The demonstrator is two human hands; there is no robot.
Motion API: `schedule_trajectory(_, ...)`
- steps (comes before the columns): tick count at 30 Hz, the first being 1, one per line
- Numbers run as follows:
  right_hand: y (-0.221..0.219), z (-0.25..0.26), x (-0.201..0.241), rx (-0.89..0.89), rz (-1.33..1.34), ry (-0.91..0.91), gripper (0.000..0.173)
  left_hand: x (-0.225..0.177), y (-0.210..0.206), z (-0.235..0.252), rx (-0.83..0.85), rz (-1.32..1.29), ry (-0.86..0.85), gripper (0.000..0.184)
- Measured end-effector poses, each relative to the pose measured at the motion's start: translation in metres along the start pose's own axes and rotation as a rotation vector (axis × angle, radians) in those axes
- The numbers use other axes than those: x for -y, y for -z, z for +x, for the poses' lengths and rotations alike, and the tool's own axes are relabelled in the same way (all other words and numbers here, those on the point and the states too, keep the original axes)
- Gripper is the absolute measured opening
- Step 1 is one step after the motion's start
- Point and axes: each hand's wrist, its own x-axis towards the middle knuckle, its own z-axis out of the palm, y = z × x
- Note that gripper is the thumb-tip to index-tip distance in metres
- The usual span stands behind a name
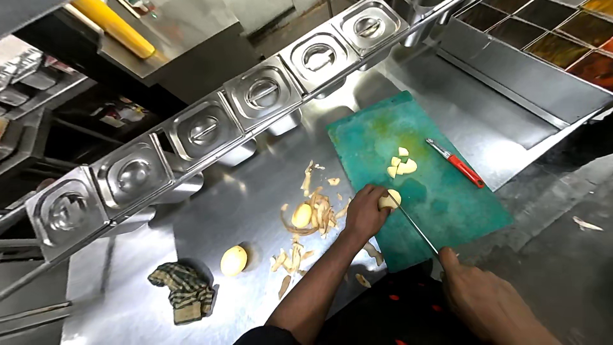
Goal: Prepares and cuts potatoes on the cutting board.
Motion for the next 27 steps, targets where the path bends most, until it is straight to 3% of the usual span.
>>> schedule_trajectory(5, 0.000, 0.021, 0.000, 0.096, 0.059, -0.001, 0.037, 0.008, 0.005, -0.002, 0.003, -0.046, -0.039, 0.034)
schedule_trajectory(10, -0.001, 0.004, 0.002, -0.066, 0.056, 0.056, 0.036, 0.014, 0.005, -0.002, 0.005, -0.092, 0.010, 0.030)
schedule_trajectory(15, 0.001, -0.001, 0.011, 0.009, 0.031, 0.037, 0.036, 0.016, 0.001, -0.006, -0.063, -0.100, -0.036, 0.027)
schedule_trajectory(19, -0.003, 0.022, 0.014, 0.120, 0.069, 0.021, 0.040, 0.019, 0.000, -0.006, -0.084, -0.093, -0.051, 0.026)
schedule_trajectory(22, -0.007, 0.030, -0.011, 0.126, 0.314, 0.106, 0.041, 0.019, 0.004, -0.004, -0.048, -0.092, -0.027, 0.034)
schedule_trajectory(25, -0.023, 0.023, -0.049, 0.001, 0.745, 0.183, 0.042, 0.013, 0.004, 0.004, -0.006, -0.012, -0.064, 0.056)
schedule_trajectory(27, -0.027, 0.013, -0.064, -0.113, 0.933, 0.165, 0.042, 0.001, 0.002, 0.019, 0.036, 0.087, -0.073, 0.055)
